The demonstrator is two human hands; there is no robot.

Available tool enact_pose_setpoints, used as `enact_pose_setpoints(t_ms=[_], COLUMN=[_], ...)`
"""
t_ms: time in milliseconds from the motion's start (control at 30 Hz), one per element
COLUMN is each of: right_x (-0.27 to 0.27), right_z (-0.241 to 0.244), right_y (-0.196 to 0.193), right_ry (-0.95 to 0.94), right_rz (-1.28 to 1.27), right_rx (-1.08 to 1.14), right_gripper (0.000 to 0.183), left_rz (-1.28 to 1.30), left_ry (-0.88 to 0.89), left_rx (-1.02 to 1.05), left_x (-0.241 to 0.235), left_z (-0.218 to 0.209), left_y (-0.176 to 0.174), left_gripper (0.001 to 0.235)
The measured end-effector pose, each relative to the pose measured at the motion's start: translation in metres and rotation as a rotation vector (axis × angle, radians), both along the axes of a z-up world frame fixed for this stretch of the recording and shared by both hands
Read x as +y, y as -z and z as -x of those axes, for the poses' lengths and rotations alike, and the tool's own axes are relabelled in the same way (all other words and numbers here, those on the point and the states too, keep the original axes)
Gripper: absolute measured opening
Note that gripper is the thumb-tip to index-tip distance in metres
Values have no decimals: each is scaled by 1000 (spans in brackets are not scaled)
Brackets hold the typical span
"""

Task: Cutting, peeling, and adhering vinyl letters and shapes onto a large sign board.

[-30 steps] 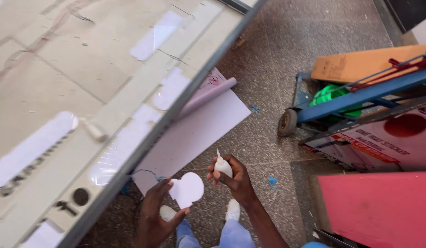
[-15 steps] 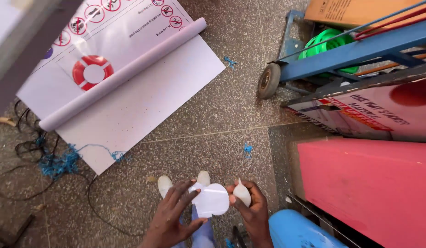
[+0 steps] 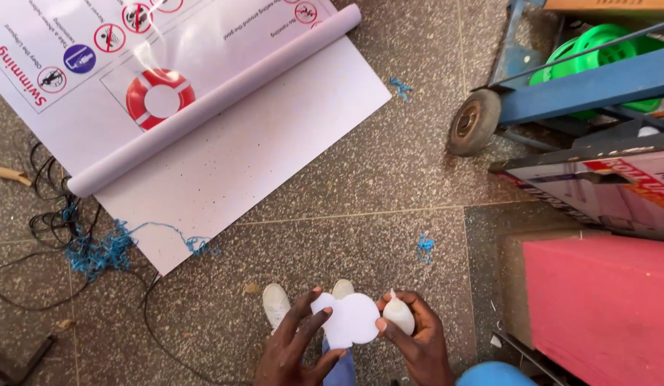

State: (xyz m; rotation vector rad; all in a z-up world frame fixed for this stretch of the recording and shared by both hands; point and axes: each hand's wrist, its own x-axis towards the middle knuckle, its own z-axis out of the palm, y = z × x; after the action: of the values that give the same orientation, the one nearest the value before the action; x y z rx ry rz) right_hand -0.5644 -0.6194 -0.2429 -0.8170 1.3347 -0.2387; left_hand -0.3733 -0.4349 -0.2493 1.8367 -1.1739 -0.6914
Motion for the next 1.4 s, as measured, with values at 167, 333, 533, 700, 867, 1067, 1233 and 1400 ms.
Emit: enact_pose_setpoints(t_ms=[167, 333, 533, 700, 867, 1067, 1233, 1400], right_x=[9, 19, 34, 31, 24, 21, 33, 31], right_z=[1, 4, -9, -37, -42, -39, -27, -26], right_y=[10, 30, 54, 19, 7, 10, 40, 60], right_ry=[-11, 35, 31, 24, 23, 20, 55, 24], right_rz=[83, 85, 145, 126, 166, 157, 173, 114], right_rx=[-19, 40, -60, -18, -60, 6, -8, 54], right_gripper=[46, 49, 45, 47, 45, 44, 48, 52], left_rz=[51, 64, 35, -25, 78, -171, -306, -314], left_ry=[-34, 2, 20, -57, -320, -647, -871, -948], left_rx=[14, -7, 103, 144, 255, 456, 658, 766], left_x=[7, 16, 22, 17, 5, -3, -12, -9], left_z=[6, 0, -14, -20, -14, 13, 10, 11], left_y=[11, 23, 37, -2, -23, -12, 0, 35], left_gripper=[71, 73, 66, 74, 73, 66, 61, 60])
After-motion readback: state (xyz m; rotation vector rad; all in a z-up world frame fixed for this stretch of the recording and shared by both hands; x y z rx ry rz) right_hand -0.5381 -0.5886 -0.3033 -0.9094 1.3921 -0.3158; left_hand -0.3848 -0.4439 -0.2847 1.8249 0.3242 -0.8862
